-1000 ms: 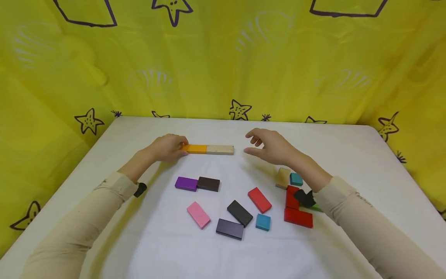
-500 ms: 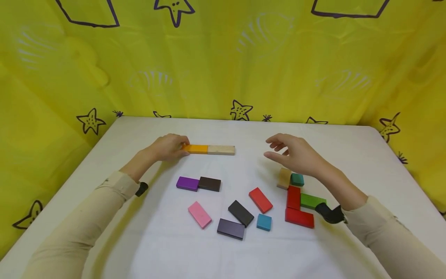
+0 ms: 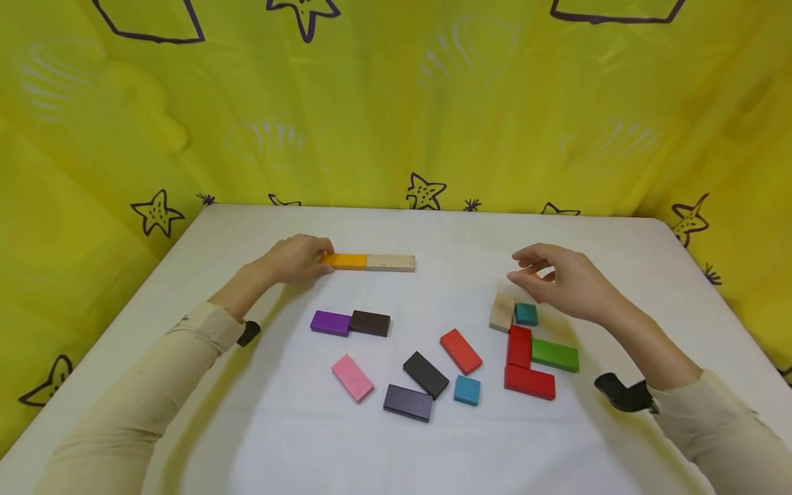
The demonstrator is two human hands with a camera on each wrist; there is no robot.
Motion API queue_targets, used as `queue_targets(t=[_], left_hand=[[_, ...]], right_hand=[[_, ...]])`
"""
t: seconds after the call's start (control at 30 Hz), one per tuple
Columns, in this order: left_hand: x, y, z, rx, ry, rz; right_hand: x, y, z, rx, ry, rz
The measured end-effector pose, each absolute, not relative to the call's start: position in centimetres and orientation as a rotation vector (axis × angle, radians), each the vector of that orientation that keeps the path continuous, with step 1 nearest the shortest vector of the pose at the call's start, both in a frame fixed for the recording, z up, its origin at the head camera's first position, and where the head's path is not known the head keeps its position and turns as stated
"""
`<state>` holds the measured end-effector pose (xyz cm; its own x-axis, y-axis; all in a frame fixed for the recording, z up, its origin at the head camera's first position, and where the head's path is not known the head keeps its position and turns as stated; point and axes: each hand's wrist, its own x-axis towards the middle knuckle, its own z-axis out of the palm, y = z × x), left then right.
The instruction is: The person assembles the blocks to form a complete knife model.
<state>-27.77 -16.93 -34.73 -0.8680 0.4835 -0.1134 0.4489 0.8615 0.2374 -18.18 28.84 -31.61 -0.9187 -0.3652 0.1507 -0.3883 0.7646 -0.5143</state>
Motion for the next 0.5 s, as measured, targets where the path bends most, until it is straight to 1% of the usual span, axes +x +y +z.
queue_targets(t=[0.37, 0.5], left_hand=[[-27.8, -17.1, -34.6, 0.751, 2.873, 0.316], [-27.9, -17.2, -34.8, 0.753, 2.875, 0.319]], right_hand=[[-17.7, 32.1, -32.7, 0.467, -2.985, 0.798], [-17.6, 32.9, -33.2, 0.456, -3.016, 0.814]])
